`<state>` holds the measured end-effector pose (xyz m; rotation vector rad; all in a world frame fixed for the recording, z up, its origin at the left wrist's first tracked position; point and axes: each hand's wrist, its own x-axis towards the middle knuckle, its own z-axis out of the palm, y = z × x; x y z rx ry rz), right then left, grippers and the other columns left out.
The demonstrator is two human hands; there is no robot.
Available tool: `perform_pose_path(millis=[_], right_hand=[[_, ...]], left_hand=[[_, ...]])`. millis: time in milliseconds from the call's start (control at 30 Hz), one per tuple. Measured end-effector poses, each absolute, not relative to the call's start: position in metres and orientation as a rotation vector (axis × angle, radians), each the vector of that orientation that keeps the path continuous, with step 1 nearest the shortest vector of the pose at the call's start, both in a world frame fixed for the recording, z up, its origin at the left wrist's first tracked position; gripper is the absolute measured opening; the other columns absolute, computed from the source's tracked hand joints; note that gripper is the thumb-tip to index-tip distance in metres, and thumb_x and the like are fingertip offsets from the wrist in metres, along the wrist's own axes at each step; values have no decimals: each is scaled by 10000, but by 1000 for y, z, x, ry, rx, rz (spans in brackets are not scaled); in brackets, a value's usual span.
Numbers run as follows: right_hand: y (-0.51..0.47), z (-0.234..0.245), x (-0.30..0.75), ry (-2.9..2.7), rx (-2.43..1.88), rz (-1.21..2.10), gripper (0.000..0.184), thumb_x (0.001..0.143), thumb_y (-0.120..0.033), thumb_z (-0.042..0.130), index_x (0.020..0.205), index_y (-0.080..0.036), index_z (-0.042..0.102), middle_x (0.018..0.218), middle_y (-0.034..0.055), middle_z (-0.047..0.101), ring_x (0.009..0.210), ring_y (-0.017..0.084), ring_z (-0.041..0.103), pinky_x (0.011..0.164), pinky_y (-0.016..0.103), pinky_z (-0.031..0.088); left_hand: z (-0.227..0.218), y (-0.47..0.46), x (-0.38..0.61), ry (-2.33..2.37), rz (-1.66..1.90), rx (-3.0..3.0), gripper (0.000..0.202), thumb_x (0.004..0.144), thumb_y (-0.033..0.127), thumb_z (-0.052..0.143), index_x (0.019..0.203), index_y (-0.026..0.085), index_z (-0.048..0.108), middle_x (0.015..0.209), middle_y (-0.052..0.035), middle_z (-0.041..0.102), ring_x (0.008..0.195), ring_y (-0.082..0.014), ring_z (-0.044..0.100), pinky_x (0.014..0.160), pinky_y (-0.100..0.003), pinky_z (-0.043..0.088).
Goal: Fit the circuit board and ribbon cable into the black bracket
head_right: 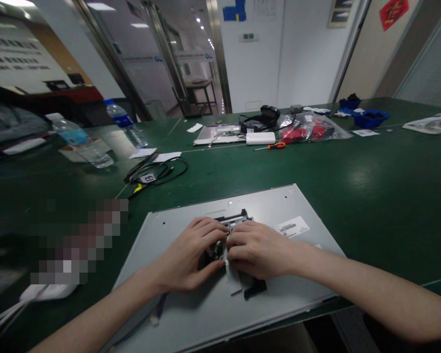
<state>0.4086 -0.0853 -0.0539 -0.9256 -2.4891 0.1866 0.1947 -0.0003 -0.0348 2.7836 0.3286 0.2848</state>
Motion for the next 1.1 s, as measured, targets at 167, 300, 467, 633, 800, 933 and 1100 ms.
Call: perform_pose_path(millis=[167, 300, 467, 633, 800, 933, 1100], right_hand=[[-85, -60, 408, -2433, -986, 258, 38, 920, -204, 589, 920, -174, 611, 984, 76, 647, 958, 211, 551, 867, 380, 451], [-87, -63, 408, -2370, -1067, 327, 74, 890, -224, 604, 937, -177, 570, 1005, 89, 603, 952, 218, 528, 863, 382, 457], [-88, -63, 405, -2314, -1139, 404, 162, 866, -246, 605, 991, -168, 537, 1033, 103, 570, 962, 229, 504, 858, 384, 455], [-87, -63, 404, -2285, -1155, 445, 207, 849, -272, 611, 1000, -169, 514, 1025, 103, 547, 960, 238, 496, 855, 392, 460], [-86, -65, 405, -2260, -1162, 449, 290, 834, -276, 629, 1071, -166, 503, 1070, 118, 542, 991, 251, 493, 876, 409, 459], [-85, -65, 406, -2253, -1170, 449, 339, 823, -281, 658, 1094, -165, 489, 1115, 126, 531, 1045, 263, 487, 923, 424, 446], [-86, -64, 408, -2270, -1187, 460, 351, 823, -293, 672, 1086, -167, 477, 1106, 118, 524, 1046, 264, 480, 929, 433, 441]], left_hand=[[-34, 0, 195, 291, 301, 2782, 284, 804, 285, 620, 1074, 208, 577, 1107, -76, 631, 1057, -269, 555, 1010, -476, 387], [-33, -1, 195, 281, 298, 2787, 301, 785, 269, 616, 1075, 202, 574, 1090, -83, 629, 1036, -275, 557, 996, -481, 393], [-34, 0, 194, 286, 278, 2790, 266, 781, 264, 611, 1036, 199, 572, 1091, -78, 623, 1050, -271, 553, 1010, -479, 387], [-35, 2, 195, 238, 288, 2782, 256, 796, 295, 602, 1031, 201, 564, 1107, -89, 627, 1047, -272, 559, 990, -470, 400], [-34, 2, 196, 217, 289, 2770, 253, 802, 290, 609, 1036, 204, 569, 1113, -85, 622, 1057, -271, 554, 996, -473, 395], [-33, 2, 196, 217, 290, 2797, 218, 827, 285, 612, 1027, 203, 585, 1120, -85, 617, 1069, -268, 545, 1012, -477, 389], [-38, 1, 195, 191, 326, 2852, 146, 877, 294, 594, 985, 196, 598, 1077, -90, 624, 1043, -260, 553, 991, -467, 402]])
